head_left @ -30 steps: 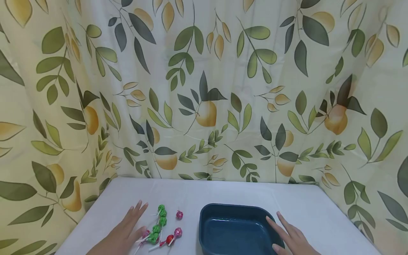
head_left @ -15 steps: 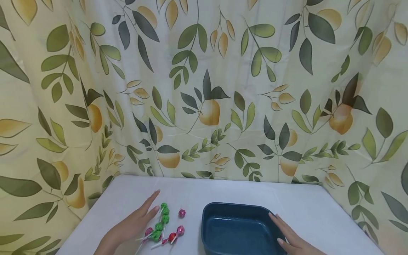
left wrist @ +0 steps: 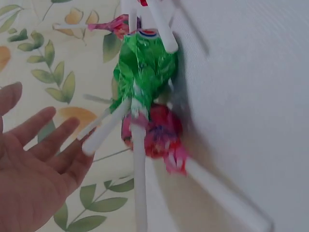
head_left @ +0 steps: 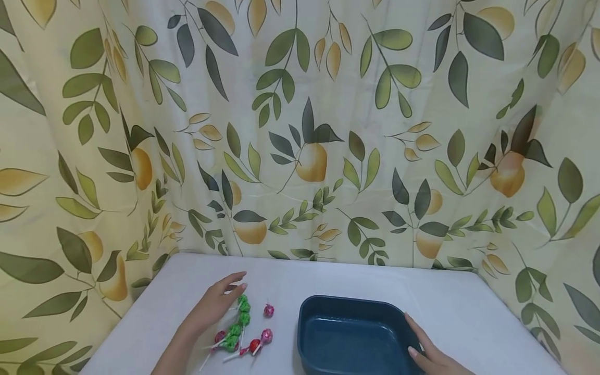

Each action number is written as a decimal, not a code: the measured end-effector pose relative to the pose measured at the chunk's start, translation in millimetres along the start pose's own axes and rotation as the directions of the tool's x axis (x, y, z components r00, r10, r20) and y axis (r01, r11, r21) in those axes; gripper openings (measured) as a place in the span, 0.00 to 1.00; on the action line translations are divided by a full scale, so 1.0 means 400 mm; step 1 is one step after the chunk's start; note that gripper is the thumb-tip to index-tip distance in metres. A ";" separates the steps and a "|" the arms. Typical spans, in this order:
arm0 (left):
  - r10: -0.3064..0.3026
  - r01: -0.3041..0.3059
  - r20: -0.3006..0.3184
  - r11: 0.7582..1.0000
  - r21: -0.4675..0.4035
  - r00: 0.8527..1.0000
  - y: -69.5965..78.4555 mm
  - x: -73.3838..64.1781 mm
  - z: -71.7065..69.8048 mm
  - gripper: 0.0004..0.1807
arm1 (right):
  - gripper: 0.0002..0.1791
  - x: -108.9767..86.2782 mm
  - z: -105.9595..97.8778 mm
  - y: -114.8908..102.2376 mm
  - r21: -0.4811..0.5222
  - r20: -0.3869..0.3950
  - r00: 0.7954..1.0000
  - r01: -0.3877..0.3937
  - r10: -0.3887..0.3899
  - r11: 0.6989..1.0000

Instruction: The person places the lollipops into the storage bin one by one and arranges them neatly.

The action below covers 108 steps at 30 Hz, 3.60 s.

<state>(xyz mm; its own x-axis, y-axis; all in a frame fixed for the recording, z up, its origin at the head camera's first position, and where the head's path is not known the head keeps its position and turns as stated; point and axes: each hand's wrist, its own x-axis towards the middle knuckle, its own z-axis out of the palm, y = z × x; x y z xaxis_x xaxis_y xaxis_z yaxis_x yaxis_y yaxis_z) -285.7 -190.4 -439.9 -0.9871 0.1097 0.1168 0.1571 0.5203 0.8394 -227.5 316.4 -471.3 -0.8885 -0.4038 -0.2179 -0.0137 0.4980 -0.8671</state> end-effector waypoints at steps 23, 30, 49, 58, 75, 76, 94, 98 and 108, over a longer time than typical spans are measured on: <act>-0.063 0.058 -0.054 0.994 -0.091 0.997 -0.022 0.098 0.115 0.10 | 0.44 -0.002 -0.037 0.062 0.205 0.141 0.989 0.009 -0.038 0.979; -0.109 0.108 -0.056 0.994 -0.015 0.992 -0.017 0.097 0.130 0.08 | 0.43 0.001 -0.032 0.065 0.255 0.180 0.976 0.076 -0.124 0.964; -0.027 0.009 0.132 0.991 0.134 0.991 -0.014 0.083 0.119 0.10 | 0.43 0.001 -0.041 0.073 0.265 0.177 0.978 0.057 -0.107 0.963; -0.018 0.001 0.195 0.996 0.089 0.981 -0.036 0.074 0.115 0.09 | 0.43 0.000 -0.032 0.074 0.267 0.176 0.978 0.062 -0.112 0.962; -0.029 0.010 0.192 0.995 0.099 0.981 -0.046 0.082 0.118 0.05 | 0.46 0.005 -0.034 0.068 0.286 0.152 0.988 -0.016 -0.029 0.958; -0.030 0.011 0.188 0.995 0.101 0.982 -0.046 0.082 0.118 0.05 | 0.46 0.005 -0.034 0.069 0.285 0.155 0.987 -0.012 -0.034 0.958; -0.042 0.042 -0.013 0.999 -0.018 0.999 -0.037 0.085 0.105 0.04 | 0.46 0.016 -0.040 0.092 0.280 0.168 0.982 0.041 -0.091 0.959; -0.021 0.020 -0.065 1.000 -0.014 0.998 -0.036 0.090 0.104 0.05 | 0.46 0.018 -0.040 0.098 0.292 0.182 0.975 0.070 -0.127 0.954; 0.054 -0.057 -0.083 0.997 -0.043 0.995 -0.014 0.091 0.097 0.11 | 0.46 0.018 -0.040 0.095 0.275 0.179 0.978 0.057 -0.110 0.960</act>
<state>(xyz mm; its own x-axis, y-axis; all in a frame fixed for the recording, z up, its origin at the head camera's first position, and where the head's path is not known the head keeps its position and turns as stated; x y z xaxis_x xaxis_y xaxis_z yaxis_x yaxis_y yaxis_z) -321.3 -156.4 -460.9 -0.9764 0.0667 0.2054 0.2121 0.4758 0.8536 -242.0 344.7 -498.5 -0.7854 -0.5865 -0.1980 0.0618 0.2439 -0.9678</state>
